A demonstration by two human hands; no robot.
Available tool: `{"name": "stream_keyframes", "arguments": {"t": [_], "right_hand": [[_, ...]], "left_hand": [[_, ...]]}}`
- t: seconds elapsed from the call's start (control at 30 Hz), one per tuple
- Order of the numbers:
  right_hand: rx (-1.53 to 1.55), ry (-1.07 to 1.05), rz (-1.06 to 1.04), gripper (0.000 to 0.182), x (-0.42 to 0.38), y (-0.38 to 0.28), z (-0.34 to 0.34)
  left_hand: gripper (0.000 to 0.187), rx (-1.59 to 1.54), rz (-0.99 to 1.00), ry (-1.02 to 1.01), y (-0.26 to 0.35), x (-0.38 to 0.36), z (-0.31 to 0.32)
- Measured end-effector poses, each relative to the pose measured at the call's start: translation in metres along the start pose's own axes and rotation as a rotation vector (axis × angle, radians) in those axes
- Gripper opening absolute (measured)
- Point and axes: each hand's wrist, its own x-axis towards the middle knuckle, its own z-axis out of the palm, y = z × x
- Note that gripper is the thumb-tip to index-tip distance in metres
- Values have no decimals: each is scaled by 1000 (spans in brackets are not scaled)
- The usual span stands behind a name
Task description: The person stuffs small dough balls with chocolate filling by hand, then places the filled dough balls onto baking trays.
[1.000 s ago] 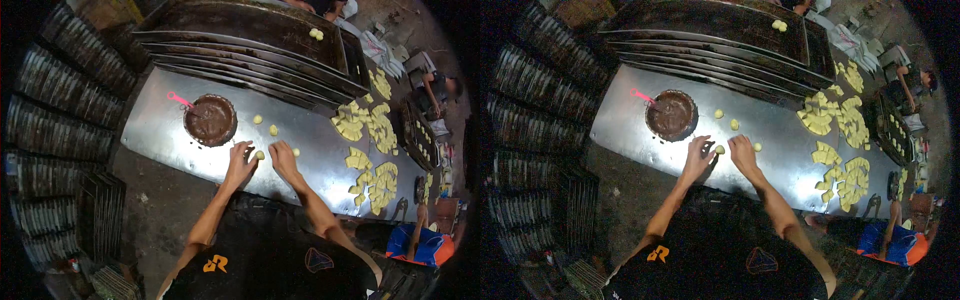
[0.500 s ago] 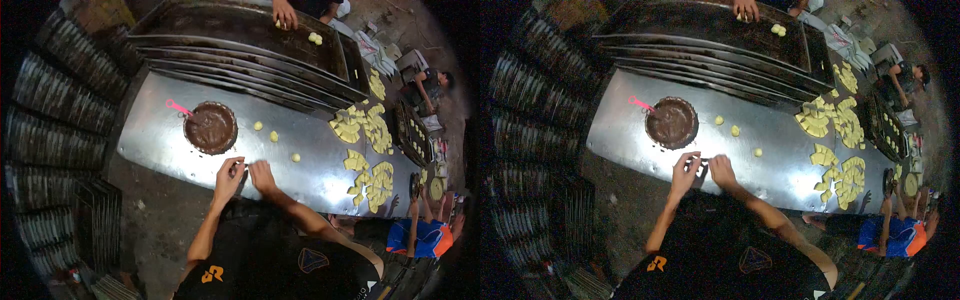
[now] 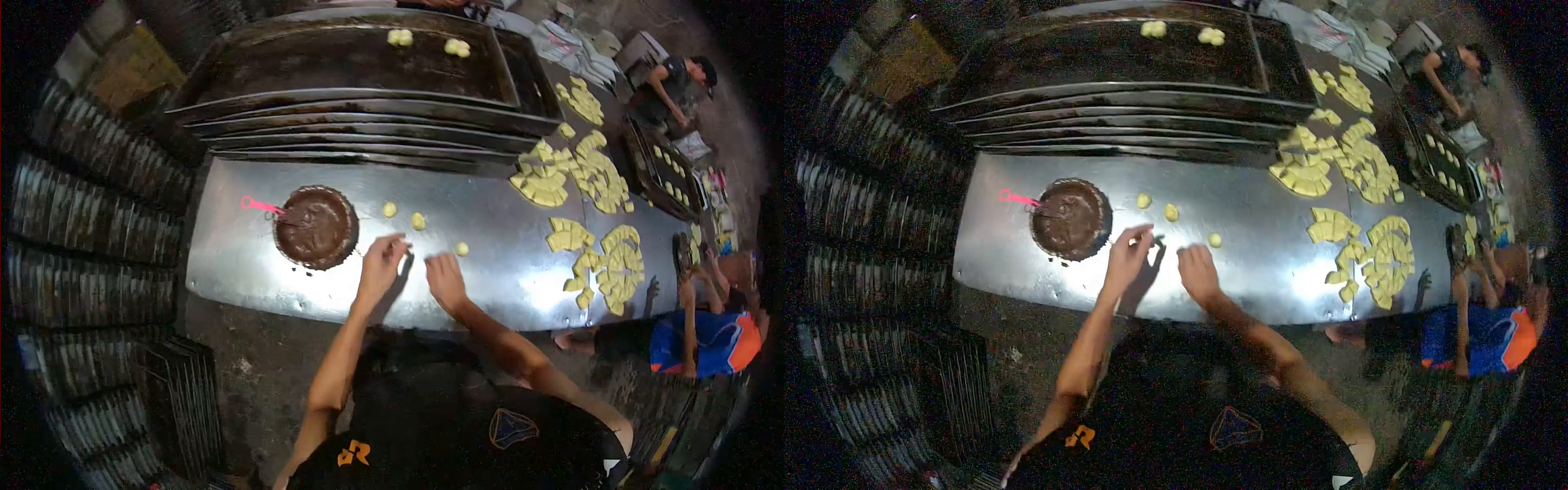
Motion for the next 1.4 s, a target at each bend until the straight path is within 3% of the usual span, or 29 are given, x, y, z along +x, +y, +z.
{"name": "stream_keyframes", "arguments": {"t": [0.03,0.07,0.17,0.23,0.3,0.33,0.4,0.47,0.5,0.57,0.6,0.63,0.67,0.7,0.8,0.87,0.93,1.0,1.1,1.13,1.2,1.23,1.27,1.33,1.37,1.4], "right_hand": [[43,57,118,23,10,-7,6],[55,-17,194,23,8,-12,16],[278,8,276,33,-9,-43,-20],[366,-7,376,34,-20,-23,-35],[622,-121,645,39,-36,7,-46],[494,-105,567,41,-35,27,-57],[394,-59,492,42,-22,69,-66],[468,-201,490,47,-6,89,-75],[475,-208,483,47,-6,87,-79],[164,-135,244,52,15,75,-97],[179,-143,216,52,26,64,-101],[711,-202,510,52,35,48,-103],[1239,-285,811,53,40,33,-103],[1518,-361,843,45,43,24,-101],[1699,-465,901,41,51,-3,-87],[1795,-541,925,39,52,-13,-64],[2141,-607,1048,37,57,-27,-46],[2149,-685,1057,35,65,-40,-36],[2233,-805,1147,35,88,-66,-37],[2225,-817,1148,35,98,-71,-37],[1995,-974,966,35,126,-77,-40],[1866,-967,856,35,141,-79,-38],[1729,-918,669,30,155,-81,-30],[982,-699,29,24,185,-86,-21],[975,-703,29,24,197,-88,-15],[771,-681,-209,23,206,-90,-9]], "left_hand": [[24,34,14,15,-22,16,10],[26,184,25,3,-32,32,18],[25,352,-30,-93,-52,58,37],[18,437,174,82,-73,63,53],[16,442,256,63,-51,56,59],[15,447,340,55,-42,53,61],[18,456,323,8,-40,50,65],[26,-24,-81,-72,-28,36,69],[29,-219,-105,-94,-22,28,69],[32,-267,-155,-57,1,8,66],[34,-323,-207,-27,14,-3,65],[35,-484,-255,-5,26,-16,66],[32,-447,-257,-17,21,-24,62],[30,-381,-211,-1,16,-33,60],[21,-152,-22,178,0,-58,51],[18,-275,-38,257,4,-67,35],[18,-468,-164,439,20,-73,21],[15,-493,-230,470,24,-78,2],[13,298,48,616,16,-86,-23],[13,294,45,625,16,-88,-32],[17,356,52,584,16,-91,-50],[20,195,9,563,8,-90,-60],[25,99,-11,561,0,-88,-71],[36,-262,-315,580,-13,-83,-85],[43,-395,-326,568,-18,-80,-92],[43,-403,-328,568,-23,-78,-97]]}}
